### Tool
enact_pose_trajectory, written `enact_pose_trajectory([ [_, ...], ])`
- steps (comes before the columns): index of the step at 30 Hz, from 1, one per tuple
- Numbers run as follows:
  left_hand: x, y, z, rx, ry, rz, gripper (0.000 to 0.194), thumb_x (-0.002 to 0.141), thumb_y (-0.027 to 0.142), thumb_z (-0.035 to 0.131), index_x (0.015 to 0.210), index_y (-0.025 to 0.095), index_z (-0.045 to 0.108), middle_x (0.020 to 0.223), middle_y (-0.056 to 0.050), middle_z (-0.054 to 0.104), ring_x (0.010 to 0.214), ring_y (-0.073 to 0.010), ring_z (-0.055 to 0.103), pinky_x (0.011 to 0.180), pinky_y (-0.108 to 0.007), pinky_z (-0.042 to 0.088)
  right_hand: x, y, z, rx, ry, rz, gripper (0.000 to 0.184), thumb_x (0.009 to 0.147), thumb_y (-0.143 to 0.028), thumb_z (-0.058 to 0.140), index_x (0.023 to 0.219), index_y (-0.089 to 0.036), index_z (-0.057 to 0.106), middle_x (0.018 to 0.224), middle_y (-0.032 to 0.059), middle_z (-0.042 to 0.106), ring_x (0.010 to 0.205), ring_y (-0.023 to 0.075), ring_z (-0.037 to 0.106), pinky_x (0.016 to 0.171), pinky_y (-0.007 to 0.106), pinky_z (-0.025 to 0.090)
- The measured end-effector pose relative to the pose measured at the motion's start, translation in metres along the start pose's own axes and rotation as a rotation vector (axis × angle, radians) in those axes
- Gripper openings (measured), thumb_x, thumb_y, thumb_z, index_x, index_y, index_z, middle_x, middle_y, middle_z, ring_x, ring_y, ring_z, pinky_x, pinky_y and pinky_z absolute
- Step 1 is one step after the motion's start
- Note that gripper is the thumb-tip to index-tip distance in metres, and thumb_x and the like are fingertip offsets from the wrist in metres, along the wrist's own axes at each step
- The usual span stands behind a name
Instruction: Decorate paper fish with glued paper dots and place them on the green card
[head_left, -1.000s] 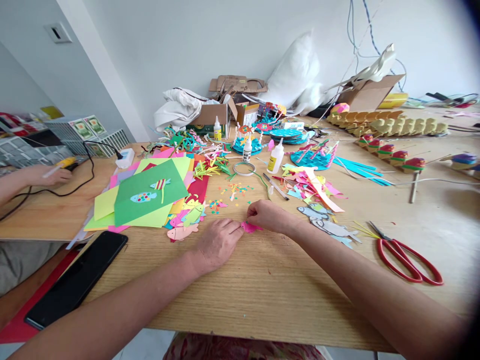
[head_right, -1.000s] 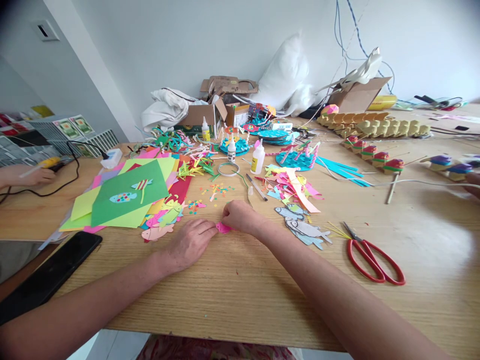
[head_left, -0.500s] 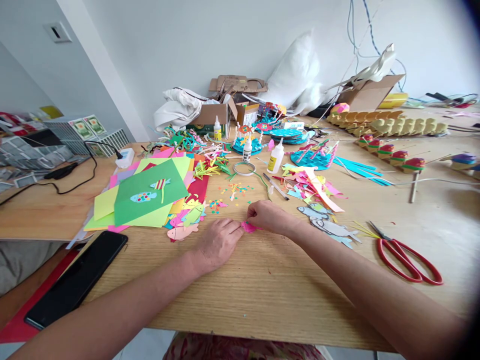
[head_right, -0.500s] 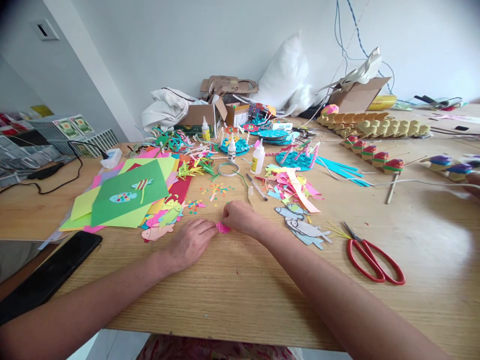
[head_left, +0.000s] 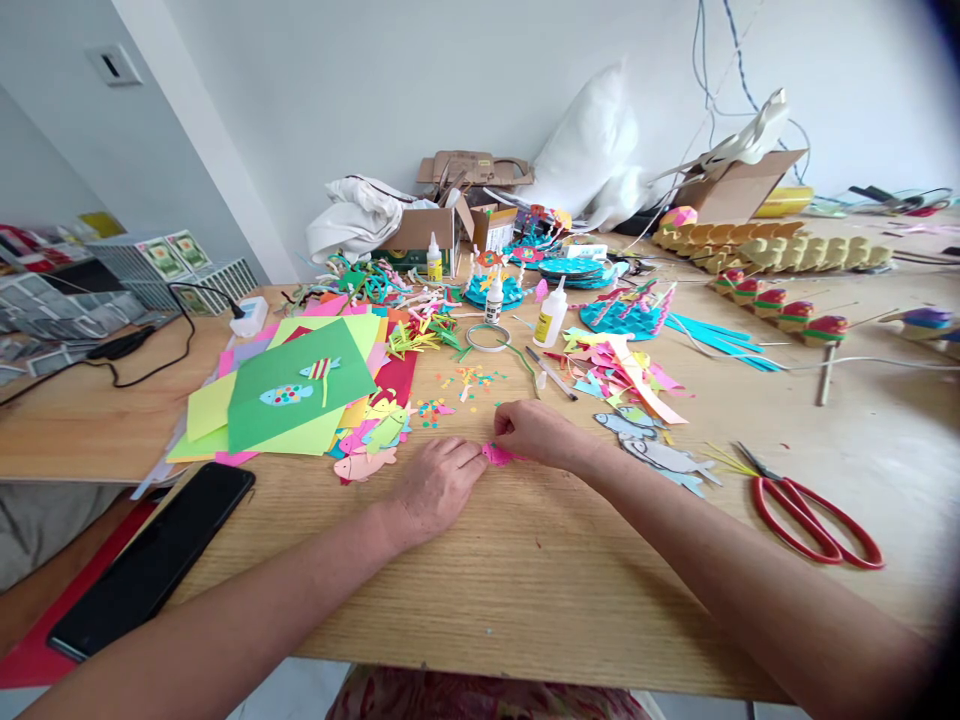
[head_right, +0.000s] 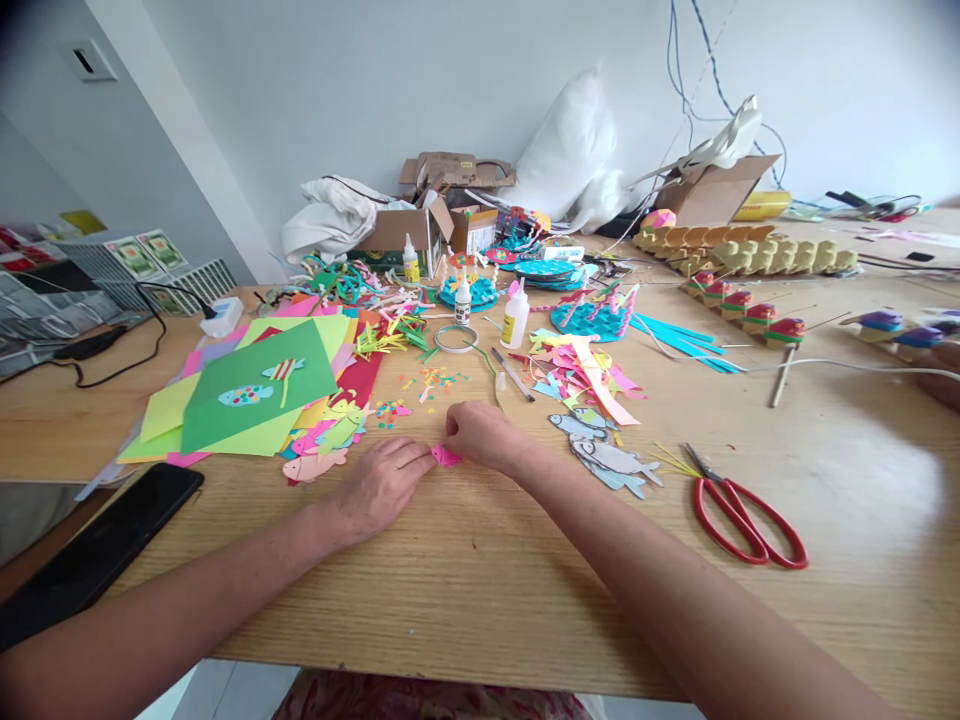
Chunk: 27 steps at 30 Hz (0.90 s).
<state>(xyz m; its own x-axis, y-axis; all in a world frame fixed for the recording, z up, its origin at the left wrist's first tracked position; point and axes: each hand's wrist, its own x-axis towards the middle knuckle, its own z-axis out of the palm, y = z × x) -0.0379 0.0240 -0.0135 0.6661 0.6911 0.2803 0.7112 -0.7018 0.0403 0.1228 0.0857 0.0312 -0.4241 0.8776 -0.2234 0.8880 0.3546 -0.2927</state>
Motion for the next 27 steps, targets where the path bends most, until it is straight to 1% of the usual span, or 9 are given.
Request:
enact_pose_trajectory([
  [4,0.000,0.001,-0.002,0.003,-0.003,0.007,0.023,0.083,0.013,0.038,0.102,0.015,0.050,0.098,-0.005,0.055,0.092,-0.0175,0.047,0.081,-0.033,0.042,-0.001,0.003,-0.001,0.030,0.029,-0.018,0.017,0.064,-0.018,0.048,0.073,-0.016,0.063,0.072,0.0022,0.063,0.062,0.0104,0.051,0.049,0.019,0.030],
  [7,0.000,0.001,-0.004,0.002,-0.003,0.003,0.022,0.083,0.013,0.037,0.101,0.015,0.050,0.098,-0.005,0.055,0.091,-0.0175,0.048,0.080,-0.033,0.042,-0.001,0.008,-0.002,0.047,0.049,-0.036,0.017,0.065,-0.019,0.047,0.073,-0.016,0.063,0.070,0.0022,0.063,0.059,0.0100,0.051,0.048,0.019,0.031],
  [12,0.001,0.001,-0.003,0.011,0.004,0.004,0.022,0.083,0.012,0.037,0.100,0.015,0.051,0.096,-0.006,0.056,0.088,-0.0170,0.049,0.079,-0.032,0.043,-0.003,0.010,-0.003,0.087,0.011,-0.118,0.024,0.065,-0.016,0.044,0.078,-0.018,0.065,0.071,0.0009,0.064,0.060,0.0098,0.052,0.049,0.018,0.032],
  [15,0.001,0.001,-0.002,0.009,0.005,0.003,0.023,0.082,0.012,0.038,0.101,0.015,0.050,0.097,-0.005,0.055,0.089,-0.0174,0.049,0.080,-0.032,0.042,-0.005,0.007,-0.002,0.035,0.000,-0.169,0.029,0.064,-0.013,0.043,0.078,-0.020,0.067,0.071,0.0005,0.065,0.062,0.0106,0.053,0.051,0.019,0.032],
  [20,0.000,0.000,-0.001,-0.002,0.005,0.007,0.024,0.081,0.012,0.039,0.102,0.015,0.050,0.097,-0.006,0.055,0.091,-0.0175,0.048,0.081,-0.033,0.042,-0.004,0.004,0.000,-0.040,0.015,-0.168,0.027,0.065,-0.014,0.045,0.079,-0.022,0.067,0.076,0.0012,0.066,0.066,0.0123,0.055,0.053,0.020,0.033],
  [27,0.000,0.000,-0.002,-0.001,0.003,0.010,0.024,0.082,0.013,0.038,0.103,0.015,0.049,0.096,-0.005,0.055,0.092,-0.0165,0.048,0.081,-0.032,0.042,-0.004,0.002,0.001,-0.045,-0.010,-0.157,0.025,0.067,-0.015,0.045,0.078,-0.022,0.067,0.076,0.0014,0.066,0.068,0.0124,0.056,0.054,0.019,0.035],
])
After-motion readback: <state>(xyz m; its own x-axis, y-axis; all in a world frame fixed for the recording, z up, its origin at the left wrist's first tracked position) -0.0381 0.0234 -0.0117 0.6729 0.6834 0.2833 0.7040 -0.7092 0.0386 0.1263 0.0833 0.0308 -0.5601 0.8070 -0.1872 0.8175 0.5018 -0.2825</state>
